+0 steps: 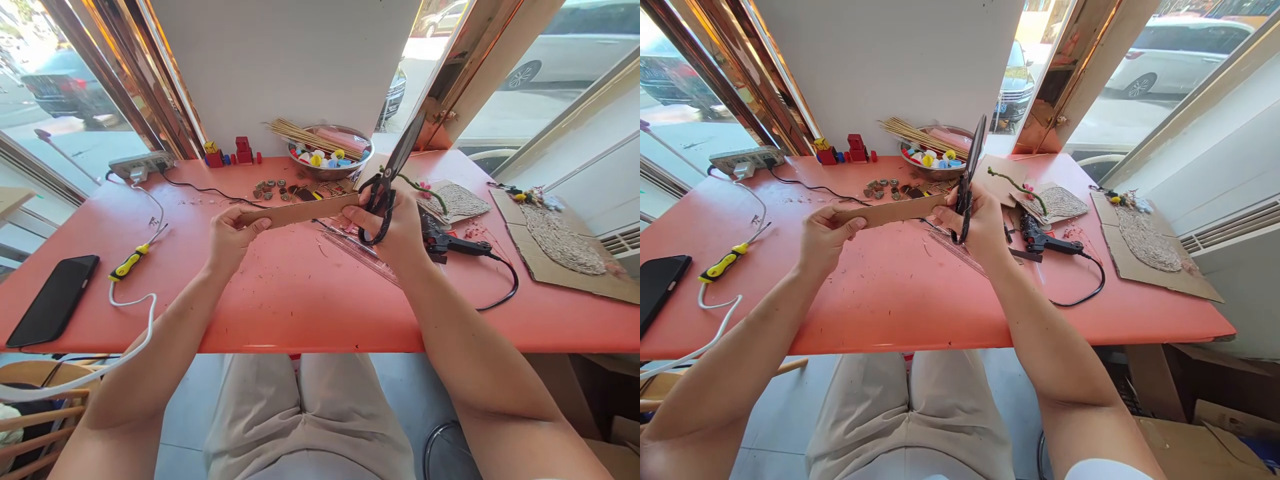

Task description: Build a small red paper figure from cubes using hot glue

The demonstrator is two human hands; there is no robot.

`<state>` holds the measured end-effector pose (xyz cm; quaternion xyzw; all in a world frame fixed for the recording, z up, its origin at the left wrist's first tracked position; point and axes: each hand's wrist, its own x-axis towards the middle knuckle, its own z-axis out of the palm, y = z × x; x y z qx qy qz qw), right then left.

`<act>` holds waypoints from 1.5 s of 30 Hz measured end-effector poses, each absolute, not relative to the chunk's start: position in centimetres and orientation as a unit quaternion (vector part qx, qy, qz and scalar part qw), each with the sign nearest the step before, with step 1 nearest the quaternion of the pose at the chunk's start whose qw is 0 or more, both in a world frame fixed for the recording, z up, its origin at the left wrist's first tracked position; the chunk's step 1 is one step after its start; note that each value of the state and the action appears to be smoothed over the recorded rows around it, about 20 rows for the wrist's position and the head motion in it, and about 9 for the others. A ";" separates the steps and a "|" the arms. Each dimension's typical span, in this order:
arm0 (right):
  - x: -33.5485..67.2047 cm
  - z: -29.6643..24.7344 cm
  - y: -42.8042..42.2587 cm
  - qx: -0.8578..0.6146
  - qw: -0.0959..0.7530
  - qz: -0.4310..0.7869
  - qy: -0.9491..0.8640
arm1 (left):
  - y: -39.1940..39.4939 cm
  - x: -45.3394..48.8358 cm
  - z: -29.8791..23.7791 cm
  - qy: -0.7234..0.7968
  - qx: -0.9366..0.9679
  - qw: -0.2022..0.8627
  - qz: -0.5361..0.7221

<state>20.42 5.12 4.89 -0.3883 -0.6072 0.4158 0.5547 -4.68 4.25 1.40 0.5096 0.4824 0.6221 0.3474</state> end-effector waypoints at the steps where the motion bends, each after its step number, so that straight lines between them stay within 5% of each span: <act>1: 20.3 5.0 5.0 -0.389 0.548 0.415 -0.613 | 4.4 -4.9 1.3 0.482 0.508 0.332 0.633; 11: 20.5 4.9 5.0 -0.415 0.520 0.425 -0.614 | 4.1 -5.4 1.3 0.467 0.553 0.247 0.645; 26: 20.0 4.0 5.8 -0.448 0.466 0.427 -0.633 | 4.7 -5.2 0.9 0.389 0.496 0.352 0.692; 34: 18.2 3.3 4.4 -0.421 0.367 0.496 -0.665 | 5.1 -5.1 -0.1 0.395 0.459 0.453 0.655; 45: 18.8 3.3 3.4 -0.457 0.179 0.189 -0.851 | 4.0 -4.4 0.8 0.426 0.477 0.469 0.610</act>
